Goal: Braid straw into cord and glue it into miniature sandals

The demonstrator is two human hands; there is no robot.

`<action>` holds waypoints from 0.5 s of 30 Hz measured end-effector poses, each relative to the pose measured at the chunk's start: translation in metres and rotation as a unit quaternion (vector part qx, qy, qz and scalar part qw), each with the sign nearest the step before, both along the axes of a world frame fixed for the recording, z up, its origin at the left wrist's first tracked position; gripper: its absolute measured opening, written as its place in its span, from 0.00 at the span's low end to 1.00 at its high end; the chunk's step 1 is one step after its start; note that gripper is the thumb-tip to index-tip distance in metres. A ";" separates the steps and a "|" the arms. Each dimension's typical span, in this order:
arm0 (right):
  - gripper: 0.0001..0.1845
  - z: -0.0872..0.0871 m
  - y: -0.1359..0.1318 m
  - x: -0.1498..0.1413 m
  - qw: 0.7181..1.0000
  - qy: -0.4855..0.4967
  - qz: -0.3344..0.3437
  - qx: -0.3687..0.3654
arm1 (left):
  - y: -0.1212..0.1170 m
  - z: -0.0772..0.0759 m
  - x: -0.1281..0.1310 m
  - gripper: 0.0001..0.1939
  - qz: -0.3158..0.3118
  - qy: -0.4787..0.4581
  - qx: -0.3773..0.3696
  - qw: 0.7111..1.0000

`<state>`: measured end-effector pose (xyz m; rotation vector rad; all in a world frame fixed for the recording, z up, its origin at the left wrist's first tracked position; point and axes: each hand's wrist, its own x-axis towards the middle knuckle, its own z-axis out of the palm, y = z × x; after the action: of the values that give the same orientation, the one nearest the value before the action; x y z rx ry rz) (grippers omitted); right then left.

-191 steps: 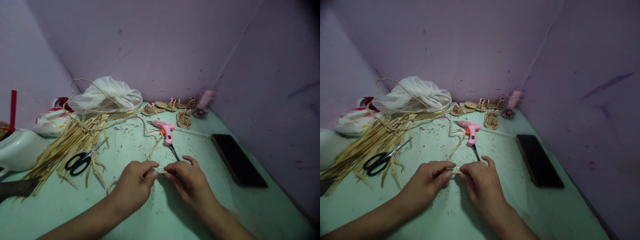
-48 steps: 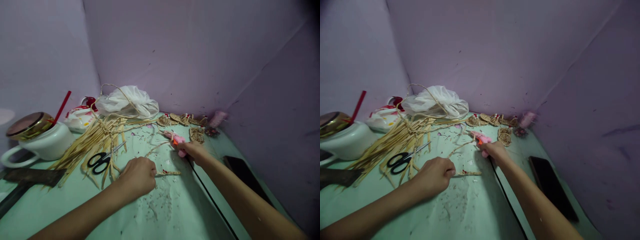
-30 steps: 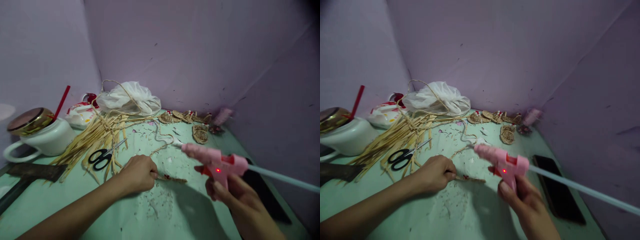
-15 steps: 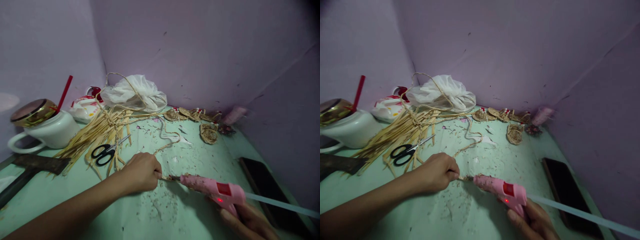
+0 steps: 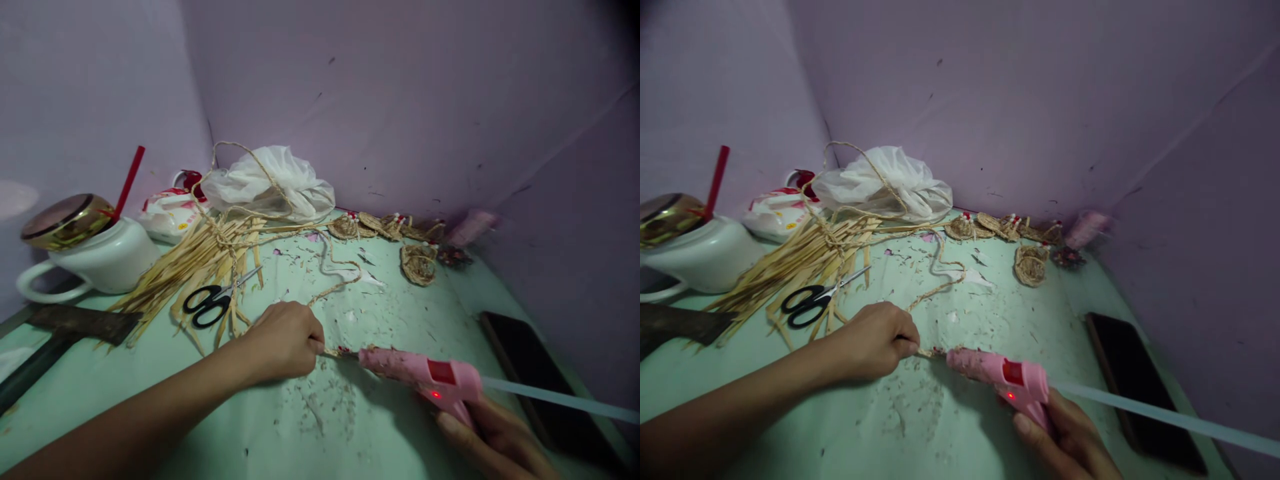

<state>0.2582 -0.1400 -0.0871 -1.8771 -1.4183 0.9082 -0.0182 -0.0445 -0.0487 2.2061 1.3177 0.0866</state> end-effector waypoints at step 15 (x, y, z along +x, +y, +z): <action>0.21 0.018 0.010 -0.001 0.999 -0.003 0.049 -0.024 | 0.000 0.005 0.002 0.11 0.015 0.005 -0.017 1.000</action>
<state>0.2571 -0.1305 -0.0695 -1.8597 -1.5169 0.9916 -0.0161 -0.0449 -0.0434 2.1609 1.3491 0.0643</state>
